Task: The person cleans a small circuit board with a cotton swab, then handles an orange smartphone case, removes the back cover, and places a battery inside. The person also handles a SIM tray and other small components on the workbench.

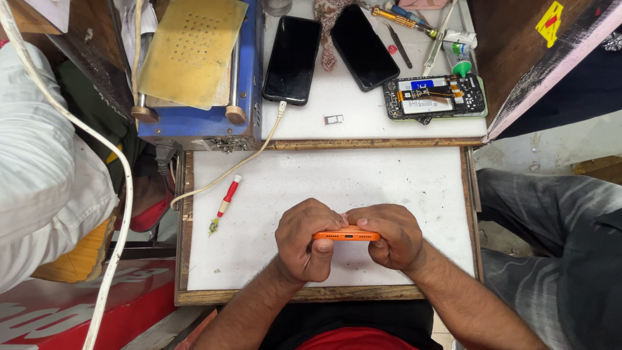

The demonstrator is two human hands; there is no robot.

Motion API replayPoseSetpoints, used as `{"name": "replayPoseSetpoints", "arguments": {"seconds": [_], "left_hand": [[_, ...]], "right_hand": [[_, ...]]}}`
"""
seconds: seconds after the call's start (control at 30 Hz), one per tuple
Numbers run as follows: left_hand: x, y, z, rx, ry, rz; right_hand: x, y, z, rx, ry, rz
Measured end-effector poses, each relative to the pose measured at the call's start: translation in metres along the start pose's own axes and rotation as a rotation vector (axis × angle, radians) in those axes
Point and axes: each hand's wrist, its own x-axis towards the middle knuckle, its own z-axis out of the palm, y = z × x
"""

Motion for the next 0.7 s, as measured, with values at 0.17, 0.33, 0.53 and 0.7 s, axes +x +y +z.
{"name": "replayPoseSetpoints", "arguments": {"seconds": [0.17, 0.33, 0.53, 0.7], "left_hand": [[0.005, 0.001, 0.002, 0.023, -0.017, -0.089], [0.015, 0.002, 0.000, 0.103, -0.103, -0.598], [-0.006, -0.002, -0.022, -0.562, -0.311, -1.054], [-0.019, 0.005, -0.029, -0.799, -0.315, -1.065]], "right_hand": [[-0.015, 0.008, 0.004, -0.096, 0.060, 0.059], [-0.015, 0.013, 0.008, 0.350, 0.267, 0.829], [0.005, 0.027, -0.009, 0.795, 0.607, 1.179], [0.003, 0.029, -0.008, 0.900, 0.602, 1.098]]}}
